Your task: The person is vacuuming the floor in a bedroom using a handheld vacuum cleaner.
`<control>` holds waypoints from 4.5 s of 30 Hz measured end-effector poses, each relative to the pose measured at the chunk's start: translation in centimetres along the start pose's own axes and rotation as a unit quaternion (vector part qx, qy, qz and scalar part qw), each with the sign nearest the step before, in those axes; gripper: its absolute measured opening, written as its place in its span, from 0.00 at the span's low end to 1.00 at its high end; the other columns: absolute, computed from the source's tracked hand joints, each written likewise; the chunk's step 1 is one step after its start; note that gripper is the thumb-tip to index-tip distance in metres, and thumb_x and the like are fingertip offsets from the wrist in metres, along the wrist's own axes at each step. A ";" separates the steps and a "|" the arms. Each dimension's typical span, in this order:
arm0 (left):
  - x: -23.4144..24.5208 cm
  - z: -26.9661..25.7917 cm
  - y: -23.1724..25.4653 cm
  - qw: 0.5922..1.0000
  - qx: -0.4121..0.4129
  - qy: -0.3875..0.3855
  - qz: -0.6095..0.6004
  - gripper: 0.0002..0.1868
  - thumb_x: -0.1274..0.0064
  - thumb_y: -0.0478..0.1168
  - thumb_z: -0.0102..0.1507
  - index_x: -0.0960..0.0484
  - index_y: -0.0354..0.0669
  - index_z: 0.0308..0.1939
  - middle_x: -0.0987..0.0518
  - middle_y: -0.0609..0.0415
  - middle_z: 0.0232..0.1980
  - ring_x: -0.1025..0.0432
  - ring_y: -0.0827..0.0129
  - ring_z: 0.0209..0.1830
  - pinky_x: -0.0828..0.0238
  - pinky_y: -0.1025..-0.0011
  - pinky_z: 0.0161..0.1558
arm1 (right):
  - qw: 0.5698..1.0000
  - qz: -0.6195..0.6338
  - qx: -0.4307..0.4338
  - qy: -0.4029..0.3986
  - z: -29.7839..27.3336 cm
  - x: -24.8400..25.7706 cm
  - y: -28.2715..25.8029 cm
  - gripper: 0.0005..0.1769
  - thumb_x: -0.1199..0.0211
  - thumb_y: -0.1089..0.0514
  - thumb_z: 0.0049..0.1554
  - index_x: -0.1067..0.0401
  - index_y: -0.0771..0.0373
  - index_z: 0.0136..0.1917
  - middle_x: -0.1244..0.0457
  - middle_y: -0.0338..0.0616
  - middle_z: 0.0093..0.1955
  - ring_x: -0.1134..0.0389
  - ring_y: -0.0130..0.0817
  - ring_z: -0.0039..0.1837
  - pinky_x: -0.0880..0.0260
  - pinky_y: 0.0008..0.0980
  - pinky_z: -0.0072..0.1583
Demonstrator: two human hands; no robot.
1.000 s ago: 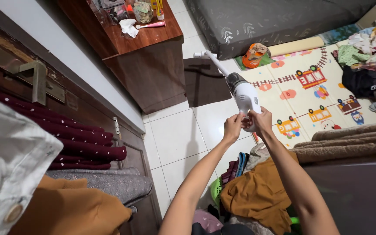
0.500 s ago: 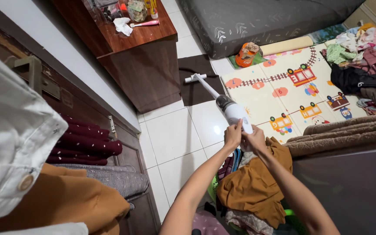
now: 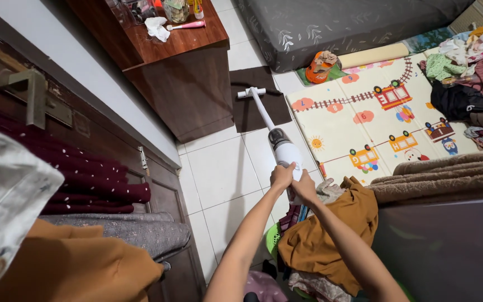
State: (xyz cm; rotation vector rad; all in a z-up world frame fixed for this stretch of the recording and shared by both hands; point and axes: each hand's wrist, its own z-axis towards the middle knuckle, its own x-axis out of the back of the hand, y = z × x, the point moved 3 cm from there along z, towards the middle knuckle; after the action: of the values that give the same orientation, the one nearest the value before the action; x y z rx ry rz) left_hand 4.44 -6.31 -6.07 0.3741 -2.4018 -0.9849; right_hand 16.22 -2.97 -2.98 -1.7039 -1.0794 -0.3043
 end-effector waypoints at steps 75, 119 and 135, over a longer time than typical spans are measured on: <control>-3.9 -6.5 17.7 0.963 -0.224 -0.055 -0.136 0.31 0.38 0.64 0.58 0.17 0.35 0.23 0.21 0.49 0.20 0.26 0.68 0.20 0.29 0.67 0.27 | 0.954 0.279 0.024 0.103 -0.6 17.9 -5.7 0.09 0.33 0.61 0.51 0.28 0.69 0.41 0.36 0.43 0.29 0.38 0.30 0.24 0.39 0.32 0.27; -6.5 9.3 11.5 0.977 -0.152 -0.152 -0.001 0.30 0.47 0.61 0.65 0.15 0.34 0.28 0.18 0.40 0.29 0.21 0.52 0.30 0.26 0.57 0.38 | 0.972 0.103 -0.086 0.195 11.6 6.2 -1.4 0.24 0.32 0.46 0.51 0.24 0.71 0.50 0.29 0.57 0.37 0.26 0.43 0.38 0.27 0.40 0.45; -7.1 10.5 10.2 0.965 -0.137 -0.222 -0.001 0.30 0.45 0.62 0.63 0.13 0.34 0.29 0.16 0.43 0.29 0.20 0.56 0.30 0.24 0.61 0.39 | 0.988 0.044 -0.086 0.122 12.3 7.4 0.7 0.31 0.31 0.44 0.48 0.28 0.71 0.55 0.29 0.59 0.43 0.25 0.48 0.46 0.26 0.43 0.51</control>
State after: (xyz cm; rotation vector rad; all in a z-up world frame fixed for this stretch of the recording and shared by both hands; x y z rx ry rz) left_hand 3.92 9.88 -7.64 0.0559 -2.5940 -1.5122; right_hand 17.37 11.36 -3.77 -1.8071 -0.8144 -0.5467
